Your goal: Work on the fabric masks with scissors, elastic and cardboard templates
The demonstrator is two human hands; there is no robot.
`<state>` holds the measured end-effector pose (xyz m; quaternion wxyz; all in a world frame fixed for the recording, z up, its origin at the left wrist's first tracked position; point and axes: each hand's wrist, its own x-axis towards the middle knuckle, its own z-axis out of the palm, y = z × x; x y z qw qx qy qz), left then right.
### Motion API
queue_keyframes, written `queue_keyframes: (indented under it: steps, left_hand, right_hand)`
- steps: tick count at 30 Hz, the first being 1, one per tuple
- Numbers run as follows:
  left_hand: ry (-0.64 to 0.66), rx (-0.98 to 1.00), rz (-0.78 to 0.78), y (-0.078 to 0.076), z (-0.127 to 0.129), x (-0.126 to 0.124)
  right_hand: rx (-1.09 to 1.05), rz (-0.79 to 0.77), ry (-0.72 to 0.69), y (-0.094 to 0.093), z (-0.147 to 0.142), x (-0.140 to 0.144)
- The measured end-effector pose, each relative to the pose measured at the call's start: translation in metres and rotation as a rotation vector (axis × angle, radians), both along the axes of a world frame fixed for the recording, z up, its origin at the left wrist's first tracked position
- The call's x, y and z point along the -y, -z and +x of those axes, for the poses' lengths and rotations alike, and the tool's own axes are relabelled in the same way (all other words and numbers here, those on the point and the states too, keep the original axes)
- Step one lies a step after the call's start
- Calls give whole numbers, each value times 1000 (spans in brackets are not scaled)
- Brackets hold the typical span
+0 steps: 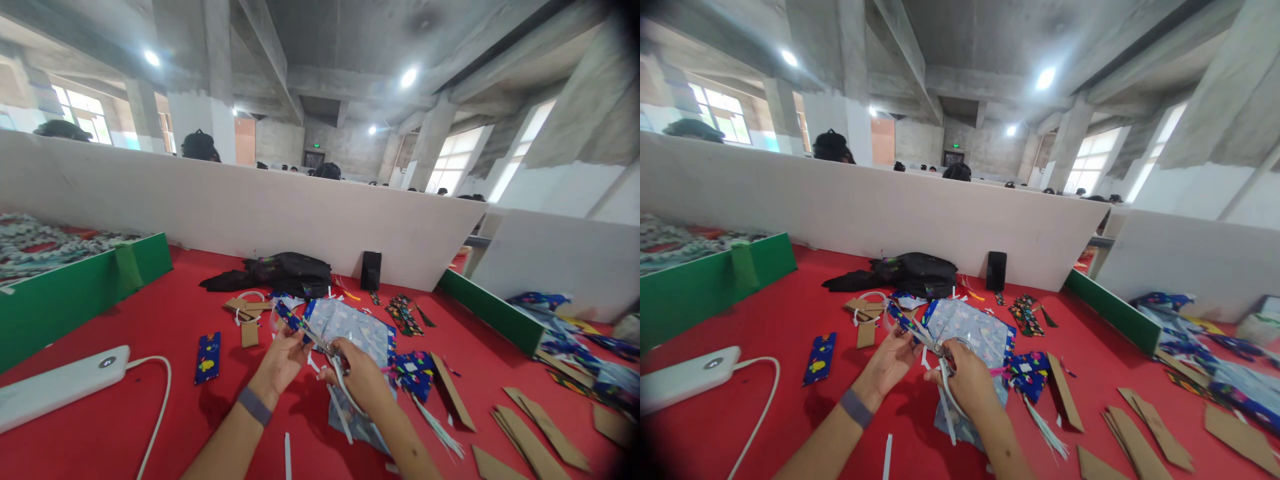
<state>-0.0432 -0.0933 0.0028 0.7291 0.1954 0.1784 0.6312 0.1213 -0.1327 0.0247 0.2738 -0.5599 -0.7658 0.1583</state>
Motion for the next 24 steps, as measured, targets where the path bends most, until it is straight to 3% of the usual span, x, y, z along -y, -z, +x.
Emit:
queue_keyframes:
  steps: [24]
  left_hand:
    - [5,6,-4,-2,-1,0]
  right_hand:
    - [151,48,46,-1,3,1]
